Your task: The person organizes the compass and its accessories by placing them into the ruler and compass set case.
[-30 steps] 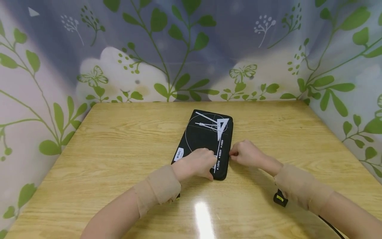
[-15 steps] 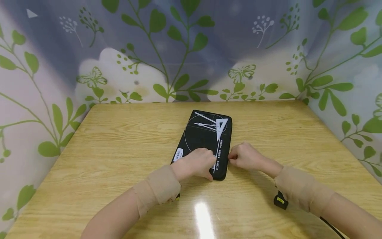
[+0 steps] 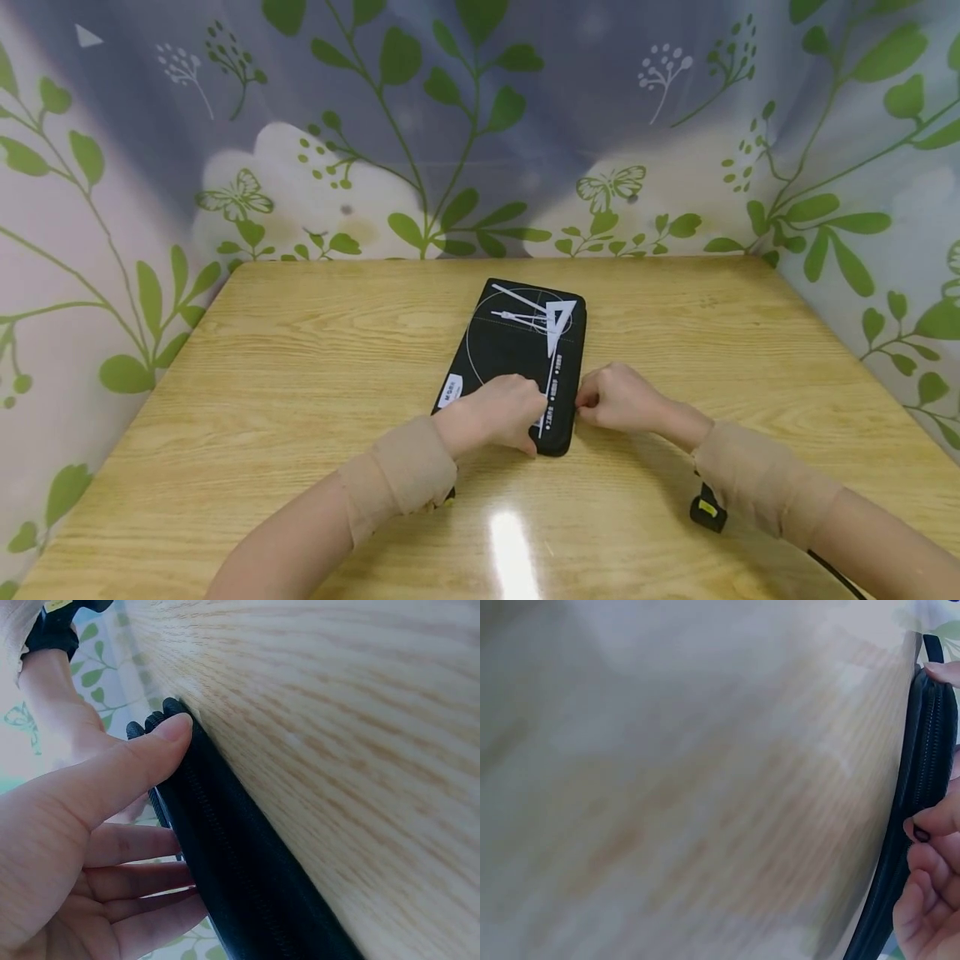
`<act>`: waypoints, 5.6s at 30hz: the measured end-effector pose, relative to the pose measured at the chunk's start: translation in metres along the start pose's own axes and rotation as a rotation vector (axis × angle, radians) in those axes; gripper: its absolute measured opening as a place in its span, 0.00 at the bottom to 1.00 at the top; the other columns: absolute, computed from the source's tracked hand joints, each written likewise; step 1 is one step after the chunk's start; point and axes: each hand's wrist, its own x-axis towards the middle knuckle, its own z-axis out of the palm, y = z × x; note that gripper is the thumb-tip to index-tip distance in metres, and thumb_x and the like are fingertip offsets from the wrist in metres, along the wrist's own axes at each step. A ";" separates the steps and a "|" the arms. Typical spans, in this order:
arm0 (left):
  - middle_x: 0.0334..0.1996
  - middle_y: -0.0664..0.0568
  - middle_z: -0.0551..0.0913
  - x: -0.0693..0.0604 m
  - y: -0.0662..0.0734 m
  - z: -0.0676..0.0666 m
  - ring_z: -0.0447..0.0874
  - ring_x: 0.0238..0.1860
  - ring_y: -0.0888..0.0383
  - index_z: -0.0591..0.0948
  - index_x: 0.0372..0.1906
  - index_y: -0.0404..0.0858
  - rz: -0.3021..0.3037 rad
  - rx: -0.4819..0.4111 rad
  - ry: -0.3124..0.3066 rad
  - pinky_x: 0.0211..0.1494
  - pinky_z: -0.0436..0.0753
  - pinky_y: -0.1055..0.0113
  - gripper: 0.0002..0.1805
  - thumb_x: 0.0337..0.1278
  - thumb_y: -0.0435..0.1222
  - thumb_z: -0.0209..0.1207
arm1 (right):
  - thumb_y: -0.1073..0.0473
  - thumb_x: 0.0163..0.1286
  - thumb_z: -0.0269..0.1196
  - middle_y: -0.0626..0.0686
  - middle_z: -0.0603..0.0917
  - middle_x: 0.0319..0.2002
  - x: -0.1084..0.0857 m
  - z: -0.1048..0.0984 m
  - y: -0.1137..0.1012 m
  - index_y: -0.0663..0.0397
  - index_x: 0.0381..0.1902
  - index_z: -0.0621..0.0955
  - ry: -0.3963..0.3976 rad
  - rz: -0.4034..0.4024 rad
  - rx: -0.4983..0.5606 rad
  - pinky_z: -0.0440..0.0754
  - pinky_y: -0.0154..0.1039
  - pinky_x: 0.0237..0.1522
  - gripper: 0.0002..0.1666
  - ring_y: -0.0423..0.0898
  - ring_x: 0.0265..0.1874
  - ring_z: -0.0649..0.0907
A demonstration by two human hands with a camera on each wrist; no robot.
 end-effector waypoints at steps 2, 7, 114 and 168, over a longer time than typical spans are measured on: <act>0.21 0.56 0.79 0.000 0.000 0.000 0.74 0.24 0.61 0.84 0.31 0.39 0.002 -0.005 0.004 0.31 0.75 0.68 0.21 0.37 0.52 0.71 | 0.67 0.44 0.64 0.40 0.79 0.19 0.000 0.000 0.000 0.53 0.18 0.83 -0.006 0.007 0.009 0.72 0.30 0.23 0.04 0.33 0.19 0.73; 0.21 0.56 0.79 -0.001 0.000 0.000 0.75 0.24 0.61 0.84 0.31 0.39 0.003 -0.010 0.007 0.30 0.75 0.68 0.21 0.36 0.52 0.71 | 0.67 0.44 0.64 0.37 0.74 0.16 0.000 0.001 0.002 0.48 0.14 0.79 -0.020 -0.013 0.042 0.68 0.29 0.20 0.09 0.32 0.17 0.70; 0.20 0.52 0.82 0.025 -0.011 0.016 0.81 0.23 0.55 0.84 0.22 0.40 -0.164 0.044 0.245 0.26 0.79 0.62 0.17 0.49 0.51 0.64 | 0.67 0.51 0.59 0.49 0.81 0.23 0.003 -0.014 0.025 0.56 0.23 0.83 -0.048 0.335 -0.208 0.76 0.46 0.26 0.06 0.47 0.24 0.77; 0.21 0.52 0.82 0.024 -0.010 0.018 0.81 0.23 0.55 0.85 0.25 0.41 -0.149 0.061 0.247 0.26 0.79 0.63 0.17 0.50 0.51 0.64 | 0.66 0.56 0.60 0.49 0.77 0.19 -0.006 -0.001 -0.002 0.60 0.24 0.80 -0.023 0.469 -0.025 0.70 0.36 0.22 0.04 0.43 0.18 0.73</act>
